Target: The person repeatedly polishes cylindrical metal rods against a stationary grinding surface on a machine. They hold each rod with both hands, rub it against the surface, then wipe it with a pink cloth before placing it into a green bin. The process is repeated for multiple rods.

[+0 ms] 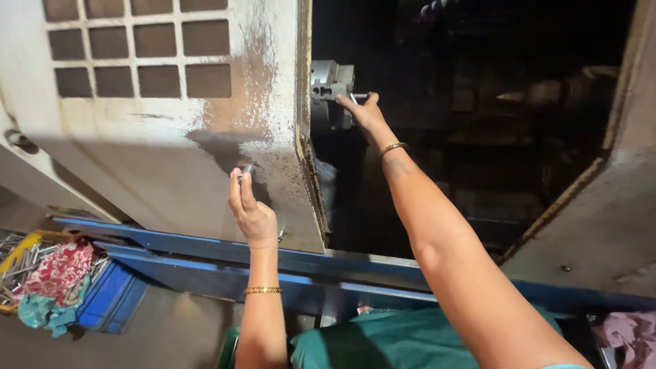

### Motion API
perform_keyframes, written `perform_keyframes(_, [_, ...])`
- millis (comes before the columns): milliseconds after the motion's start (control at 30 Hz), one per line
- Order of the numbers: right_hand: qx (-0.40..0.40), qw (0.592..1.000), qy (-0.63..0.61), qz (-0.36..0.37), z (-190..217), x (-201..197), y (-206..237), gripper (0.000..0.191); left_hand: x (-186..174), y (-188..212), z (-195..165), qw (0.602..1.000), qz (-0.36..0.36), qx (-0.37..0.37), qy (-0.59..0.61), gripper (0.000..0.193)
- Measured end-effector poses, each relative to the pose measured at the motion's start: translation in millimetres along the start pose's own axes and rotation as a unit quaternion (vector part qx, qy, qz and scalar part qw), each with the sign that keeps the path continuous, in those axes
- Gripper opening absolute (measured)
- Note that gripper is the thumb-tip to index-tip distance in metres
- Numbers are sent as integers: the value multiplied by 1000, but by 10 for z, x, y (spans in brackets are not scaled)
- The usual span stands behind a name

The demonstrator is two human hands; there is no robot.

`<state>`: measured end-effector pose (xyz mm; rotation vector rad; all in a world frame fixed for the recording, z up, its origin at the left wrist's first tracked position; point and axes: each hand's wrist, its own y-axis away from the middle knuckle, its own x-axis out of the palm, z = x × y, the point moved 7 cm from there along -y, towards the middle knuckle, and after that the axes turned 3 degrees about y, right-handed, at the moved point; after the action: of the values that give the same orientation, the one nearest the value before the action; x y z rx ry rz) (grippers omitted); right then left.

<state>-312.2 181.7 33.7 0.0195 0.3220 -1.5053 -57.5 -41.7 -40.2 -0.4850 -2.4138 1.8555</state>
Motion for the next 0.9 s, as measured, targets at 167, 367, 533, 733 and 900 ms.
perform_keyframes(167, [39,992,16,115,-23,-129,236,98,34,-94,-72,1000,-13,10,-8,71])
perform_keyframes(367, [-116,973,126,157,-13,-577,597,53,52,-156,-132,1000,-11,7,-4,62])
perform_keyframes(533, [-169,937,286,107,379,-1461,1172,46,135,-146,-103,999,7,8,-32,60])
perform_keyframes(733, [-257,887,372,-89,1316,-2954,2136,45,235,13,38,995,34,-83,36,62])
perform_keyframes(900, [-265,820,463,-204,1755,-4182,2677,41,204,67,12,997,41,-39,54,65])
